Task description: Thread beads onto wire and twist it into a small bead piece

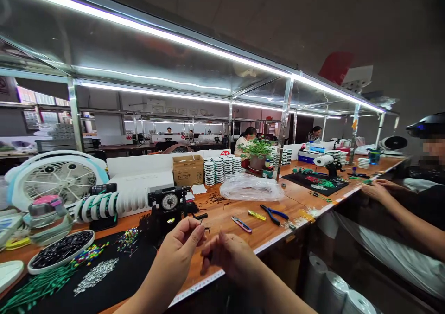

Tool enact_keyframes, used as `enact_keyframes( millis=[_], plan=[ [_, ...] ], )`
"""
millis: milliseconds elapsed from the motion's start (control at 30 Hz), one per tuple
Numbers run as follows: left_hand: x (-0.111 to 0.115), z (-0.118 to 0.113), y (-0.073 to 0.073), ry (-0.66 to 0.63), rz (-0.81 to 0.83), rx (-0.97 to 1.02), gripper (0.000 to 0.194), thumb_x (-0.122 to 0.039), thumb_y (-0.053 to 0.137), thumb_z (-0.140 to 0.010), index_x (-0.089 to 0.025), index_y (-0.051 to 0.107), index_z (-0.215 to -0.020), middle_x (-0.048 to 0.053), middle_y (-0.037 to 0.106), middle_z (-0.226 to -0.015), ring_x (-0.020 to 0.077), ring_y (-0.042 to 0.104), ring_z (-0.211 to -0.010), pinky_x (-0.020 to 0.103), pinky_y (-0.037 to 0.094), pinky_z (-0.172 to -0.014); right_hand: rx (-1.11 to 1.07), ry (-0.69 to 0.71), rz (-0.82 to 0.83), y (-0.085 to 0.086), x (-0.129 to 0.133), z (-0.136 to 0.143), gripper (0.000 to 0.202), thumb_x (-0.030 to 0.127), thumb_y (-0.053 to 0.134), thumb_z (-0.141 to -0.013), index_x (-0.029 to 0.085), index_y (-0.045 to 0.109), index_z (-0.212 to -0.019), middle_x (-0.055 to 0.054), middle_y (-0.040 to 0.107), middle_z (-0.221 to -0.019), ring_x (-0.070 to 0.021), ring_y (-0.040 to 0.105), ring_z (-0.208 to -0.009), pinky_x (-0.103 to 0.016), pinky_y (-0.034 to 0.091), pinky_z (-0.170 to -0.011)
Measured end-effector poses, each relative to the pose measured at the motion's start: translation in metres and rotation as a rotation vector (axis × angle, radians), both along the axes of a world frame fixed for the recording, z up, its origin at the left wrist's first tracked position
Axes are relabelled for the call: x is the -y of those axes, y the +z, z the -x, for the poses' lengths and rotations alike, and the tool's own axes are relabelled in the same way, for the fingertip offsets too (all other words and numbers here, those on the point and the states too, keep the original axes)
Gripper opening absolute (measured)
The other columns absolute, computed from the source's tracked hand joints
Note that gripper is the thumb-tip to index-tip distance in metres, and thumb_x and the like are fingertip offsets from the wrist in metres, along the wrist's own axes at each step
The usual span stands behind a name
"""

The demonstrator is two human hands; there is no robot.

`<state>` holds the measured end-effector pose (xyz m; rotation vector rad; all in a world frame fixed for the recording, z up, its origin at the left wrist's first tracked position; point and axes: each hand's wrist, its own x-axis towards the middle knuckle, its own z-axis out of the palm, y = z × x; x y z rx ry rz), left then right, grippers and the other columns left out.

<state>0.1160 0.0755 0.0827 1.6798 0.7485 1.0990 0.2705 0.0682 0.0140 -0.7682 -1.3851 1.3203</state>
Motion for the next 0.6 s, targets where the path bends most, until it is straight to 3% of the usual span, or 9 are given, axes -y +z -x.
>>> enact_keyframes(
  millis=[67,133,200,333,400,500,600],
  plan=[
    [0.005,0.021,0.000,0.051,-0.012,-0.055,0.034,-0.051,0.056,-0.082,-0.018,0.055,-0.071,-0.003,0.053,-0.059,0.0120,0.047,-0.058,0.022,0.039,-0.057,-0.191,0.172,0.094,-0.005,0.014,0.014,0.053,0.063,0.043,-0.084,0.012,0.058,-0.082,-0.003,0.056,-0.057,-0.0140,0.056,-0.050,-0.029,0.047,-0.057],
    [0.010,0.044,-0.004,0.109,0.032,-0.085,0.037,-0.054,0.057,-0.080,-0.018,0.056,-0.073,-0.003,0.050,-0.055,0.0115,0.043,-0.052,0.022,0.036,-0.050,-0.147,0.167,0.127,-0.007,0.023,0.018,0.041,0.053,0.062,-0.077,0.013,0.055,-0.079,0.000,0.055,-0.053,-0.0105,0.051,-0.043,-0.021,0.040,-0.047],
    [0.014,0.065,-0.010,0.154,0.131,-0.082,0.039,-0.056,0.060,-0.076,-0.017,0.058,-0.075,-0.004,0.047,-0.055,0.0098,0.037,-0.047,0.021,0.030,-0.044,-0.019,0.110,0.121,-0.007,0.027,0.017,0.036,0.046,0.068,-0.074,0.013,0.054,-0.076,0.001,0.054,-0.053,-0.0084,0.048,-0.042,-0.018,0.035,-0.043],
    [0.022,0.103,-0.027,0.159,0.413,0.059,0.038,-0.050,0.071,-0.070,-0.014,0.062,-0.076,-0.004,0.042,-0.059,0.0063,0.028,-0.048,0.018,0.020,-0.042,0.265,0.045,0.144,-0.003,0.030,0.015,0.032,0.046,0.061,-0.078,0.015,0.053,-0.075,0.004,0.050,-0.053,-0.0070,0.039,-0.040,-0.019,0.030,-0.041],
    [0.025,0.119,-0.037,0.172,0.480,0.122,0.038,-0.047,0.074,-0.068,-0.012,0.064,-0.079,-0.005,0.038,-0.058,0.0059,0.023,-0.049,0.018,0.015,-0.041,0.437,0.014,0.080,-0.001,0.030,0.017,0.029,0.042,0.057,-0.082,0.015,0.054,-0.073,0.003,0.050,-0.056,-0.0081,0.040,-0.046,-0.020,0.030,-0.046],
    [0.030,0.138,-0.055,0.220,0.482,0.144,0.038,-0.048,0.073,-0.068,-0.012,0.063,-0.078,-0.006,0.034,-0.057,0.0060,0.016,-0.048,0.019,0.011,-0.041,0.634,-0.031,-0.089,0.002,0.032,0.025,0.029,0.036,0.051,-0.086,0.015,0.053,-0.066,0.001,0.049,-0.060,-0.0106,0.041,-0.059,-0.022,0.029,-0.055],
    [0.035,0.149,-0.072,0.363,0.391,0.126,0.039,-0.051,0.070,-0.071,-0.014,0.061,-0.079,-0.006,0.032,-0.058,0.0061,0.019,-0.049,0.018,0.015,-0.043,0.666,-0.019,-0.142,0.000,0.033,0.036,0.031,0.036,0.047,-0.087,0.016,0.048,-0.064,0.001,0.048,-0.063,-0.0119,0.041,-0.061,-0.024,0.029,-0.057]
  ],
)
